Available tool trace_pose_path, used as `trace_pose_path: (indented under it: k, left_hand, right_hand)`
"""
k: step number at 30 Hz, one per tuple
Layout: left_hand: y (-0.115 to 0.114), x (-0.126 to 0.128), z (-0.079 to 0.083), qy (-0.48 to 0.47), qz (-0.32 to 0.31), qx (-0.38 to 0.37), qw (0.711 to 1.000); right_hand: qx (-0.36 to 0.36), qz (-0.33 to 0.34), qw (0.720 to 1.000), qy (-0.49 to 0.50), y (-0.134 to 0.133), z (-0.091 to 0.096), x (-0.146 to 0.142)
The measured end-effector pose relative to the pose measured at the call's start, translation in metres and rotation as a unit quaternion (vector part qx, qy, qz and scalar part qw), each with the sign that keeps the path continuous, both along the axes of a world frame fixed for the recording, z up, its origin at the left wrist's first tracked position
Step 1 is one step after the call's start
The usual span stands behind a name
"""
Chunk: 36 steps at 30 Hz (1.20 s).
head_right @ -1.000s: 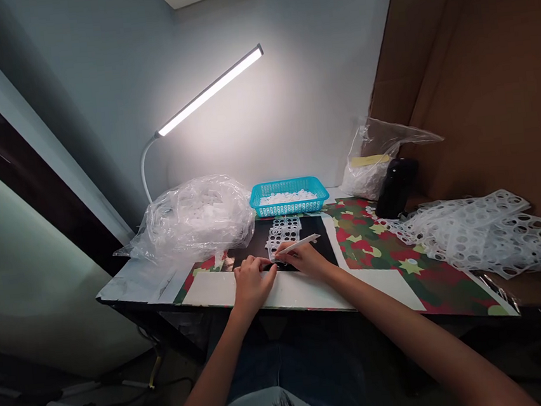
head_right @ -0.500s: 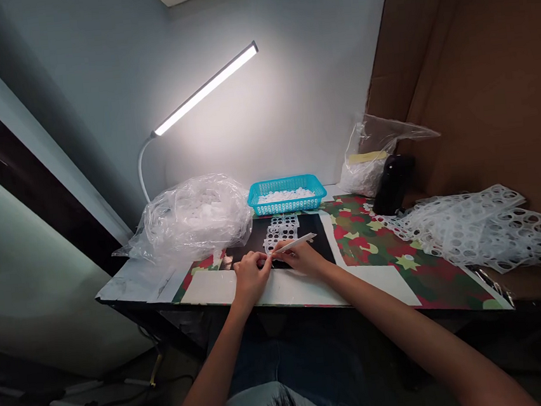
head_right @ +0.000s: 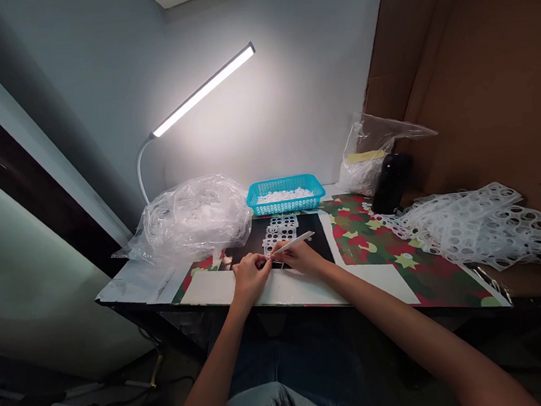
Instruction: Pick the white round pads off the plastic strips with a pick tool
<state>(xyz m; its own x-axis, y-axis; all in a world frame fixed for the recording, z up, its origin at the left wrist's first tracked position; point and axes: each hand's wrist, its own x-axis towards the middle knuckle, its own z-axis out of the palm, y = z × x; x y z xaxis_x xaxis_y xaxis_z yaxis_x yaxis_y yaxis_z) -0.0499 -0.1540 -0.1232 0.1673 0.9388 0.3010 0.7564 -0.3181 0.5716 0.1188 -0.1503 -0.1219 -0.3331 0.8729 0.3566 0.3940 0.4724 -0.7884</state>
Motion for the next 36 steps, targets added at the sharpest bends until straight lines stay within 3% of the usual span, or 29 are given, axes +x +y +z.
trace_pose_path:
  k: [7, 17, 22, 30, 36]
  left_hand:
    - [0.0003, -0.0003, -0.0013, 0.007, 0.001, 0.003, 1.0]
    - [0.0014, 0.0002, -0.001, 0.0, 0.004, -0.008, 1.0]
    - [0.003, 0.0002, 0.0003, -0.009, 0.003, -0.013, 1.0]
    - [0.0011, 0.0009, 0.0015, -0.014, -0.003, -0.017, 1.0]
    - [0.0001, 0.0008, 0.0021, -0.008, -0.005, -0.016, 1.0]
  right_hand:
    - [0.025, -0.003, 0.999, -0.031, -0.0017, 0.0024, -0.001]
    - [0.175, -0.003, 0.976, -0.133, -0.0004, -0.0023, -0.0051]
    - [0.171, -0.015, 0.978, -0.117, -0.0025, 0.0003, -0.0085]
    - [0.104, -0.039, 0.992, -0.066, -0.0024, 0.0028, -0.0094]
    - [0.101, -0.142, 0.984, 0.023, 0.0022, 0.0045, -0.0033]
